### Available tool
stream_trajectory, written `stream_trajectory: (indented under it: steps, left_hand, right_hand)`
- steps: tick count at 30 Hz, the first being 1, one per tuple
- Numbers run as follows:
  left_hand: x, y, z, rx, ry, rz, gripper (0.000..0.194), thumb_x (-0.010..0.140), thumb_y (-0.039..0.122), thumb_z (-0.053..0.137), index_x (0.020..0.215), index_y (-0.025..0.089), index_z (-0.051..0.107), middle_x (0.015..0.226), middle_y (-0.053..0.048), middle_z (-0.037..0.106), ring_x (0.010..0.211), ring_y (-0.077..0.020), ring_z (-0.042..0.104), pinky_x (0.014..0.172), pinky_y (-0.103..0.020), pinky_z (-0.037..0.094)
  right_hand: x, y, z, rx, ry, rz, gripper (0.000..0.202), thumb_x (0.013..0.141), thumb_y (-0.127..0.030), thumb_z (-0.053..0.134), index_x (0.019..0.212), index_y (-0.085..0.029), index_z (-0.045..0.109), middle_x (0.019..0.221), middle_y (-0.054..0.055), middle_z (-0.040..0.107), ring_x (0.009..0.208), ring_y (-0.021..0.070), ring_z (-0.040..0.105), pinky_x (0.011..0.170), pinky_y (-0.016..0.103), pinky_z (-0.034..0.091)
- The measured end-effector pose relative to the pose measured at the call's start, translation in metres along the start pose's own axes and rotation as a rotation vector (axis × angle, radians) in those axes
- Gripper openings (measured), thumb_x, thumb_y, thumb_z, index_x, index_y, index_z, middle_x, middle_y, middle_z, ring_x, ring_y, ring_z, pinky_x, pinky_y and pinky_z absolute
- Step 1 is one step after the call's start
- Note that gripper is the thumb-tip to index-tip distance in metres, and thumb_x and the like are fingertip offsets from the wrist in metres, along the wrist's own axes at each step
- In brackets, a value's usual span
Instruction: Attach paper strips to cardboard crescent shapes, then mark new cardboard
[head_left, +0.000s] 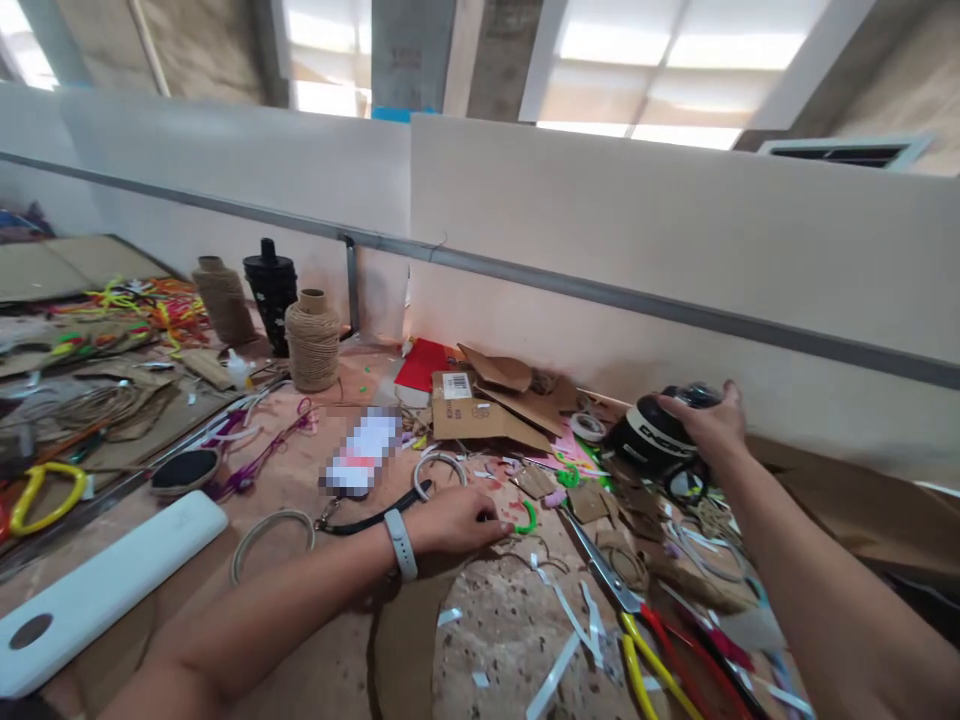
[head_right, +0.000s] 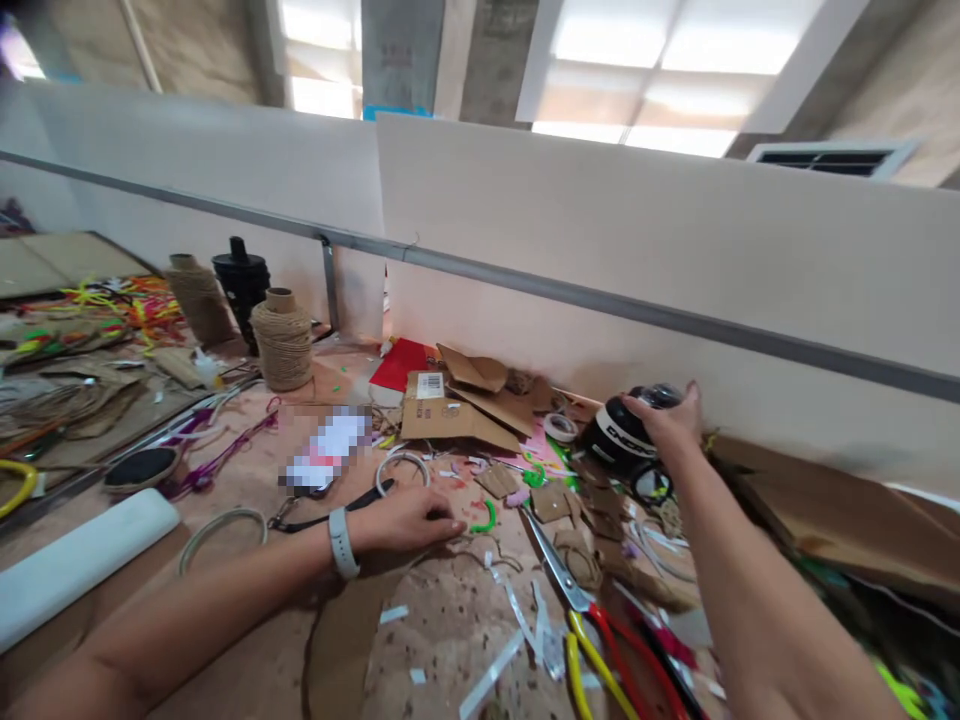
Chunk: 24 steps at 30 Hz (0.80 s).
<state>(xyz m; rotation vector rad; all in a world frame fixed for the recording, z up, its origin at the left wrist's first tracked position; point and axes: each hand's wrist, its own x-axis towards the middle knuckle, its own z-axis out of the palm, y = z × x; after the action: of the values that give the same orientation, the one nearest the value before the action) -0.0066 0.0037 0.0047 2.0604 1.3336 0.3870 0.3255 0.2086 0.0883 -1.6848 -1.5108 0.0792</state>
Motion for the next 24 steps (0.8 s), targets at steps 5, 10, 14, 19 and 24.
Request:
stream_trajectory:
  steps: [5, 10, 14, 19, 24]
  left_hand:
    - [-0.002, 0.002, -0.001, 0.070, 0.112, 0.026, 0.038, 0.088, 0.047, 0.049, 0.090, 0.014, 0.068, 0.090, -0.009, 0.069, 0.080, -0.0205, 0.061, 0.070, -0.028, 0.044]
    - [-0.011, 0.018, -0.004, -0.016, 0.378, 0.218, 0.042, 0.083, 0.042, 0.061, 0.115, 0.015, 0.060, 0.121, -0.013, 0.061, 0.115, -0.0259, 0.054, 0.099, -0.037, 0.041]
    - [-0.025, 0.044, -0.017, -0.216, 0.461, 0.278, 0.047, 0.083, 0.045, 0.062, 0.119, 0.015, 0.058, 0.121, -0.012, 0.062, 0.113, -0.0230, 0.057, 0.099, -0.036, 0.044]
    - [-0.045, 0.081, -0.038, -0.413, 0.502, 0.352, 0.050, 0.083, 0.047, 0.062, 0.122, 0.016, 0.055, 0.125, -0.012, 0.060, 0.116, -0.0221, 0.056, 0.102, -0.038, 0.043]
    - [-0.064, 0.117, -0.044, -0.377, 0.279, 0.479, 0.072, 0.071, 0.053, 0.072, 0.131, 0.021, 0.049, 0.131, -0.011, 0.057, 0.118, -0.0261, 0.056, 0.099, -0.040, 0.046]
  right_hand:
    - [-0.024, -0.036, -0.033, 0.060, 0.055, -0.006, 0.111, 0.064, -0.060, 0.072, 0.150, -0.006, 0.024, 0.144, 0.026, 0.041, 0.129, 0.0377, 0.045, 0.102, 0.042, 0.038]
    - [-0.081, -0.100, -0.094, 0.102, 0.118, -0.011, 0.103, 0.064, -0.061, 0.073, 0.147, -0.014, 0.034, 0.143, 0.019, 0.045, 0.128, 0.0370, 0.046, 0.105, 0.044, 0.037]
    - [-0.146, -0.129, -0.130, 0.130, 0.076, -0.046, 0.095, 0.064, -0.054, 0.077, 0.146, -0.030, 0.037, 0.140, 0.013, 0.050, 0.122, 0.0378, 0.052, 0.098, 0.050, 0.043]
    - [-0.227, -0.128, -0.132, 0.352, -0.287, 0.003, 0.093, 0.061, -0.051, 0.078, 0.144, -0.032, 0.040, 0.116, 0.012, 0.067, 0.101, 0.0348, 0.066, 0.083, 0.045, 0.055]
    - [-0.281, -0.121, -0.105, 0.452, -0.440, -0.212, 0.101, 0.064, -0.045, 0.078, 0.149, -0.029, 0.027, 0.129, 0.011, 0.061, 0.114, 0.0326, 0.060, 0.091, 0.043, 0.054]
